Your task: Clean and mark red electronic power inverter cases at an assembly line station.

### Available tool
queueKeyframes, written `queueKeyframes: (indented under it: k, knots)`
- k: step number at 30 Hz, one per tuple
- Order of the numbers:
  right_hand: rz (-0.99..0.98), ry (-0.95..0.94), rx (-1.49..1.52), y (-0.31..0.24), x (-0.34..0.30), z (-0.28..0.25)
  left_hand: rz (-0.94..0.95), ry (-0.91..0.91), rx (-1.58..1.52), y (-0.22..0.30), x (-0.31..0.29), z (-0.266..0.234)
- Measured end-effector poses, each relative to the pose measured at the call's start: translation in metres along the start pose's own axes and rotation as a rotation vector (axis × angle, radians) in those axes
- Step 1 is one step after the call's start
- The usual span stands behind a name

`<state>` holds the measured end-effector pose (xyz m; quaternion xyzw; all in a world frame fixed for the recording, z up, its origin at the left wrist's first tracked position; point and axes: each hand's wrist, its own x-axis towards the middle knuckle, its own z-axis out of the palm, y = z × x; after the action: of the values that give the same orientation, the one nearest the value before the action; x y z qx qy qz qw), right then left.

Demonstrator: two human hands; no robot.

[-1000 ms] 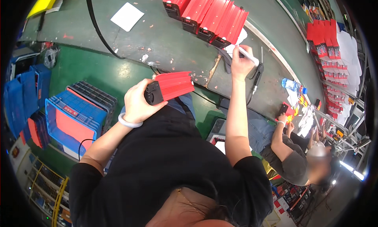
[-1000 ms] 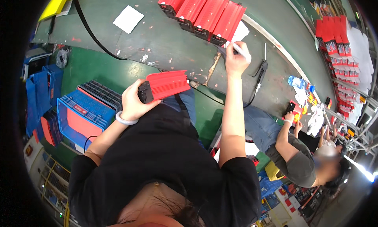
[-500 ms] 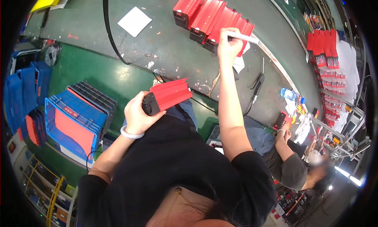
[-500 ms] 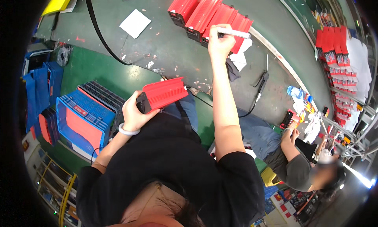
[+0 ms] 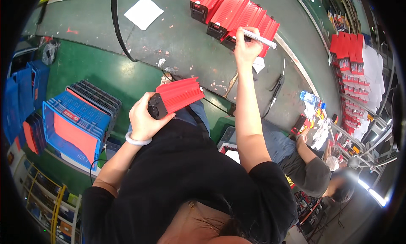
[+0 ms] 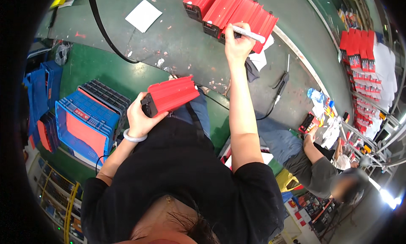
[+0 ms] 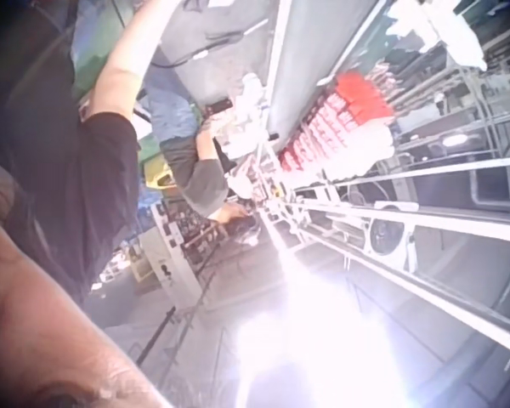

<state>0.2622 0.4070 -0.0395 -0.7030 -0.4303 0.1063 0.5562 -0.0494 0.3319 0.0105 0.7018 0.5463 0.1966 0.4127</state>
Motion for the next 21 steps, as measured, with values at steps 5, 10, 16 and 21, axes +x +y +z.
queueKeyframes:
  k: [5, 10, 16, 21]
  knots:
    - [0.007, -0.010, -0.022, -0.002, 0.000, -0.001, -0.001, -0.002, -0.002, 0.000, 0.001, 0.000]
    - [-0.075, -0.069, -0.041, 0.003, -0.007, -0.002, 0.007, -0.008, -0.003, 0.001, 0.002, 0.000]
    - [-0.034, -0.034, -0.079, -0.009, 0.000, -0.004, -0.021, -0.016, -0.003, 0.002, 0.002, 0.000]
    - [-0.072, -0.039, -0.078, -0.002, 0.000, -0.004, -0.001, -0.016, 0.009, 0.002, 0.004, 0.001]
